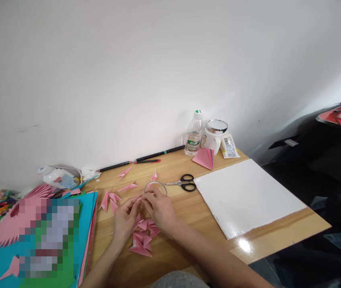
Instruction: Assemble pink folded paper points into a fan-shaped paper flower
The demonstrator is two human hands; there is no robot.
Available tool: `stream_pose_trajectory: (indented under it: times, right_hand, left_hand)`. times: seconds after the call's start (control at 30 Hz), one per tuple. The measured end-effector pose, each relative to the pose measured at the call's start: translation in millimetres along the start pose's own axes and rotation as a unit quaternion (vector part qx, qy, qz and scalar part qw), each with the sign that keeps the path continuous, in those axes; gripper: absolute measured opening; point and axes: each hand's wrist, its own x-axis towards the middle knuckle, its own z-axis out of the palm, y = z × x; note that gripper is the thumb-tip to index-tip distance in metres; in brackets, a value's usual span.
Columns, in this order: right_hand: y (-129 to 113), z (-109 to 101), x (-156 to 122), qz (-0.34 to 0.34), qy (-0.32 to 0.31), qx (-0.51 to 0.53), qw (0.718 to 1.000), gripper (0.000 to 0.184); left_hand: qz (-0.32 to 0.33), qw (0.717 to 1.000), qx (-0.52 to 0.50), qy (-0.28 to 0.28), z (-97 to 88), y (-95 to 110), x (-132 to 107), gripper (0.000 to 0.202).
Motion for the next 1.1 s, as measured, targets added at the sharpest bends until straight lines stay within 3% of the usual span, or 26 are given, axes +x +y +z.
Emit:
stream_pose_trajectory:
  times: [0.17,0.4,0.6,0.73,0.9,1.1]
  right_hand:
    - [-1,-2,2,0.018,-0.029,-0.032,0.999,0.006]
    - [-5,0,2,-0.066,-0.116,-0.199,0.971,0.011]
    - [-9,-5,3,-0.106,-0.181,-0.203,0.956,0.013]
    - [-8,-8,5,-0.112,-0.17,-0.228,0.952,0.013]
    - [-5,-17,9,-0.08,-0.119,-0.23,0.963,0.012]
    - [-4,-19,10,-0.053,-0.125,-0.206,0.969,0.012]
  left_hand:
    - [0.024,1.0,0.007,-0.017,0.9,-11,0,0.017]
    - [0.053,0.992,0.101,-0.052,-7.6,-10,3,0.016]
    - [0.187,0.935,0.274,-0.124,-20.3,4,4,0.017]
    - [0.259,0.906,0.316,-0.108,-22.5,4,4,0.018]
    - [0.261,0.928,0.26,-0.053,-21.5,7,5,0.017]
    - [0.229,0.938,0.252,-0.065,-22.2,10,5,0.019]
